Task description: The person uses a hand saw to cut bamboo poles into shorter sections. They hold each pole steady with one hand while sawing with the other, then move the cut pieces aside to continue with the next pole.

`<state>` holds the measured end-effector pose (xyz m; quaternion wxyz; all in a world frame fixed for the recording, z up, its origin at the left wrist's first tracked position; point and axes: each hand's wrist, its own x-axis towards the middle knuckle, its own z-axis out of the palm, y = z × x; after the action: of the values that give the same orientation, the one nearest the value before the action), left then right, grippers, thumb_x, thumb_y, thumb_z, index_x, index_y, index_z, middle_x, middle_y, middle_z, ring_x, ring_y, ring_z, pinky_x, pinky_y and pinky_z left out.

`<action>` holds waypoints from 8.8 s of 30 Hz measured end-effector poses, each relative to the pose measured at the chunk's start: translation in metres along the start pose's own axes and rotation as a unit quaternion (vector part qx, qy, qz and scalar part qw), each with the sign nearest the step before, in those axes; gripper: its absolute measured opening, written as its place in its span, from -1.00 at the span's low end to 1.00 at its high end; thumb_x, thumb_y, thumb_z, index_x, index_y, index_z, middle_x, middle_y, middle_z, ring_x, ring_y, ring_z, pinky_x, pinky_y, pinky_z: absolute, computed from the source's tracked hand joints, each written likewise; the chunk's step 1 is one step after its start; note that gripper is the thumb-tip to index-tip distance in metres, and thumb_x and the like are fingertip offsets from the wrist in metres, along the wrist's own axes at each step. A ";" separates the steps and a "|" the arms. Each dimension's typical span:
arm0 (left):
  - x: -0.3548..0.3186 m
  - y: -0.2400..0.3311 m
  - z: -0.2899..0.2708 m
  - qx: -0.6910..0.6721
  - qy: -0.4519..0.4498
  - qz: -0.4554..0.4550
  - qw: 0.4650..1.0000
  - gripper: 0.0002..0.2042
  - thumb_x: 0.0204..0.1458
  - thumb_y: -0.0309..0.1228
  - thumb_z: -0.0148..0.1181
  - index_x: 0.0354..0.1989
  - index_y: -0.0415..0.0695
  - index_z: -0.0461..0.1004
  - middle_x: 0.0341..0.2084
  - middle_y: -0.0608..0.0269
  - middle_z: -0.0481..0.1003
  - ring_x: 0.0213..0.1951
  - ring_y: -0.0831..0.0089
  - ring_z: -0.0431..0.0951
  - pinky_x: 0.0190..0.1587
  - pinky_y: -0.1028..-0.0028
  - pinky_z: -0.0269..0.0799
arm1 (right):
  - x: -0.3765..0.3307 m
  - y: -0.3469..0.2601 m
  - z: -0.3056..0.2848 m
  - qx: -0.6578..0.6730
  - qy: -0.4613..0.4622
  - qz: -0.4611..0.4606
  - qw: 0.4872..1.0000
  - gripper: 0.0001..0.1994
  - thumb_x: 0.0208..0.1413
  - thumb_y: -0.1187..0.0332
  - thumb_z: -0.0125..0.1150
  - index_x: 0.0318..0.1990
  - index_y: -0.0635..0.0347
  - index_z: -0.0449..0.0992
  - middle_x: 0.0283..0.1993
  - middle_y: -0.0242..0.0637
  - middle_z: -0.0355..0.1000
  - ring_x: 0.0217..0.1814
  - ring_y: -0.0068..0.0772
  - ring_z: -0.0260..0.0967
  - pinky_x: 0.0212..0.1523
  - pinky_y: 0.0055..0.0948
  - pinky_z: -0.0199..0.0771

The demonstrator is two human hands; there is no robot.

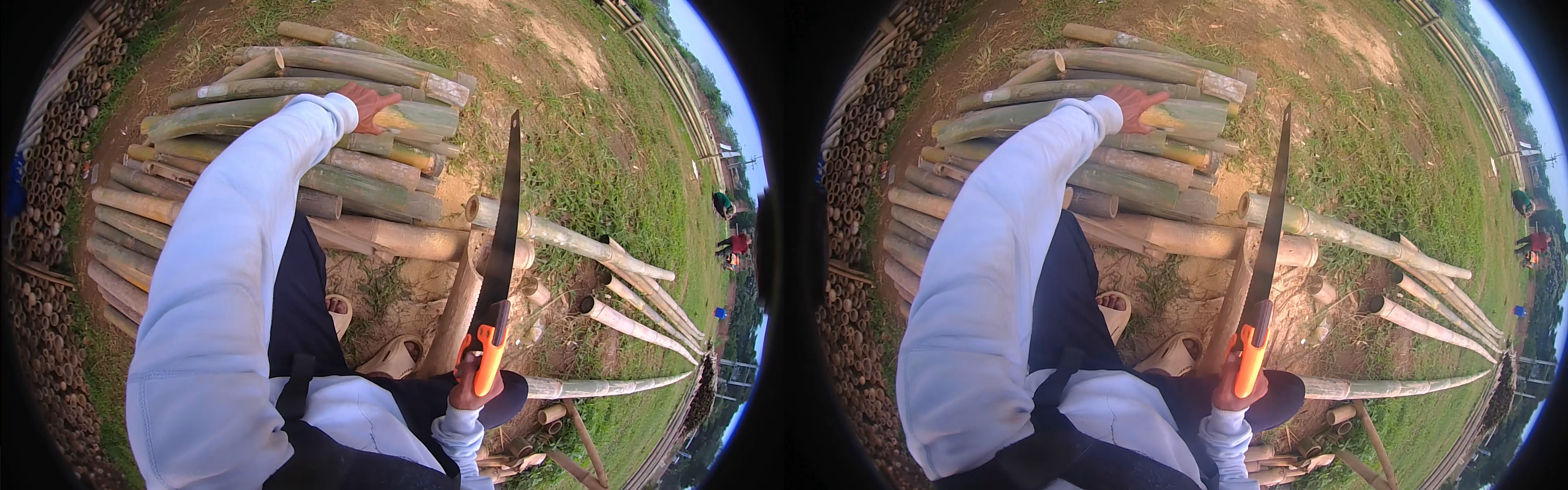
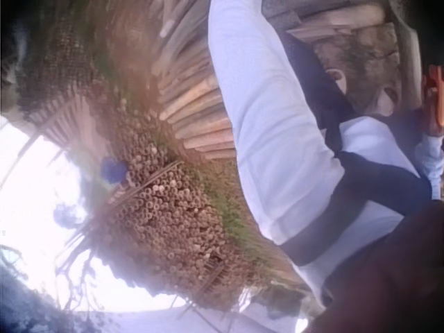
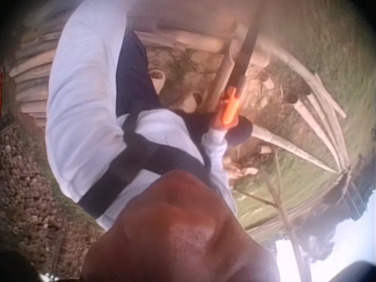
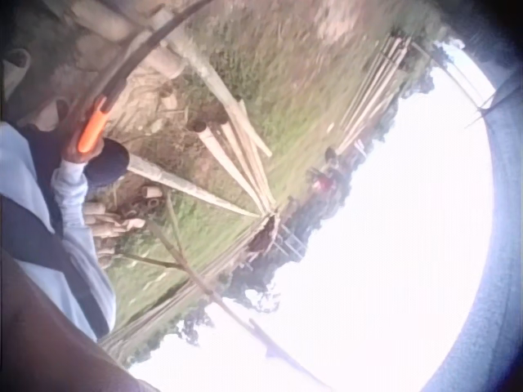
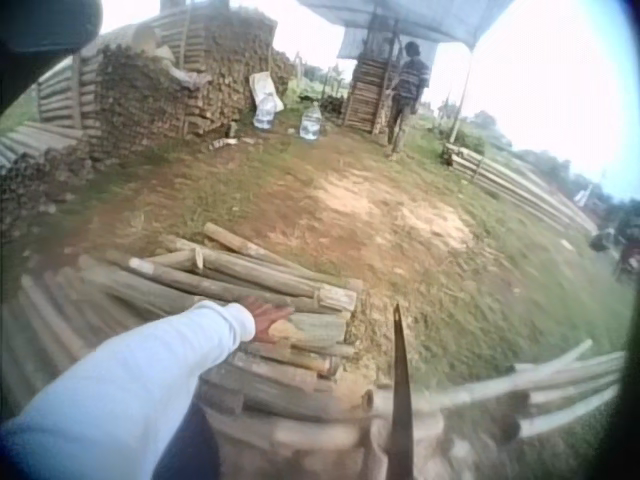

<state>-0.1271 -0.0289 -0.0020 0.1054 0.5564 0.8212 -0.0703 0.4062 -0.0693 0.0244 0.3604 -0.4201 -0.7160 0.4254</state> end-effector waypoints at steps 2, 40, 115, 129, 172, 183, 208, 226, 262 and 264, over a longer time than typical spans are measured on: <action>0.002 -0.008 0.011 0.011 0.023 0.014 1.000 -0.21 0.03 0.07 0.29 0.43 0.18 0.12 -0.07 -0.01 0.57 -0.06 -0.05 0.60 0.02 0.02 0.46 | 0.001 0.006 -0.001 0.006 0.005 0.003 1.000 -0.88 0.16 0.48 0.20 -0.37 0.37 0.48 -0.65 -0.34 0.41 -0.69 -0.61 0.32 -0.63 -0.61 0.29; 0.068 0.339 0.008 -0.048 0.016 0.064 0.997 0.03 -0.31 0.19 0.54 0.24 -0.32 0.29 0.12 -0.14 0.47 0.21 -0.02 0.45 0.28 0.14 0.34 | 0.102 0.100 -0.068 -0.019 0.353 -0.020 0.935 -0.90 0.24 0.45 0.27 -0.29 0.29 0.52 -0.58 -0.36 0.43 -0.62 -0.60 0.36 -0.56 -0.56 0.36; -0.170 0.045 0.002 -0.143 0.131 0.053 0.980 -0.57 0.04 -0.14 0.36 -0.04 -0.16 0.47 -0.16 0.08 0.56 -0.07 0.04 0.56 0.01 0.12 0.42 | 0.081 0.075 -0.029 -0.099 0.180 -0.098 0.974 -0.85 0.23 0.40 0.27 -0.19 0.32 0.59 -0.62 -0.39 0.42 -0.64 -0.62 0.34 -0.59 -0.55 0.32; -0.125 0.117 0.093 0.113 -0.289 0.030 0.950 -0.68 0.00 -0.41 0.27 -0.03 -0.09 0.59 -0.05 0.05 0.62 0.00 0.04 0.62 0.02 0.06 0.51 | 0.083 0.067 -0.026 0.047 0.128 -0.034 0.990 -0.79 0.26 0.39 0.17 -0.08 0.37 0.56 -0.56 -0.38 0.39 -0.60 -0.66 0.27 -0.62 -0.61 0.20; -0.009 0.342 -0.074 -0.006 0.041 0.227 0.973 -0.24 0.22 0.38 -0.26 -0.09 -0.17 0.52 -0.45 -0.08 0.62 -0.27 -0.07 0.66 -0.11 0.02 0.45 | 0.097 0.055 -0.065 0.200 0.354 -0.016 0.914 -0.89 0.25 0.51 0.15 -0.14 0.33 0.54 -0.55 -0.45 0.34 -0.63 -0.70 0.20 -0.62 -0.62 0.17; 0.018 0.372 -0.047 -0.007 0.046 0.220 0.974 -0.25 0.21 0.38 -0.22 -0.03 -0.13 0.53 -0.37 -0.08 0.63 -0.19 -0.06 0.64 -0.03 0.07 0.41 | 0.100 0.070 -0.069 0.203 0.373 -0.024 0.905 -0.94 0.23 0.50 0.21 -0.27 0.32 0.52 -0.57 -0.40 0.40 -0.63 -0.65 0.29 -0.58 -0.60 0.30; 0.049 0.375 -0.023 -0.004 0.032 0.153 0.988 -0.26 0.19 0.41 -0.23 0.08 -0.04 0.48 -0.25 -0.06 0.64 -0.08 -0.04 0.63 0.06 0.00 0.36 | 0.098 0.080 -0.066 0.189 0.353 0.005 0.916 -0.83 0.20 0.52 0.26 -0.08 0.37 0.58 -0.47 -0.44 0.44 -0.51 -0.69 0.32 -0.46 -0.58 0.32; 0.045 0.345 -0.037 -0.006 0.101 0.192 0.976 -0.27 0.21 0.37 -0.19 -0.16 -0.14 0.56 -0.40 0.00 0.64 -0.27 0.06 0.68 -0.18 0.09 0.53 | 0.099 0.074 -0.066 0.167 0.355 -0.004 0.920 -0.82 0.28 0.35 0.21 -0.32 0.28 0.47 -0.60 -0.34 0.37 -0.52 -0.54 0.30 -0.34 -0.44 0.37; 0.067 0.357 0.026 0.003 0.155 0.176 0.972 -0.46 0.23 0.19 0.01 0.13 0.01 0.40 -0.05 0.08 0.51 0.04 0.10 0.55 0.14 0.09 0.39 | 0.103 0.061 -0.060 0.184 0.318 0.042 0.929 -0.85 0.25 0.43 0.24 -0.33 0.32 0.48 -0.62 -0.33 0.38 -0.58 -0.54 0.35 -0.47 -0.45 0.41; 0.066 0.354 0.033 -0.019 0.146 0.173 0.974 -0.47 0.23 0.14 0.05 0.15 0.00 0.36 -0.07 0.05 0.51 0.04 0.05 0.55 0.11 0.09 0.43 | 0.102 0.059 -0.060 0.167 0.308 0.038 0.936 -0.85 0.25 0.44 0.24 -0.34 0.32 0.48 -0.61 -0.33 0.40 -0.60 -0.56 0.34 -0.50 -0.49 0.39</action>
<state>0.1809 0.1536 -0.0498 0.0052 0.6921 0.7203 0.0468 0.4362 0.0588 0.0096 0.6122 -0.4908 -0.4718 0.4021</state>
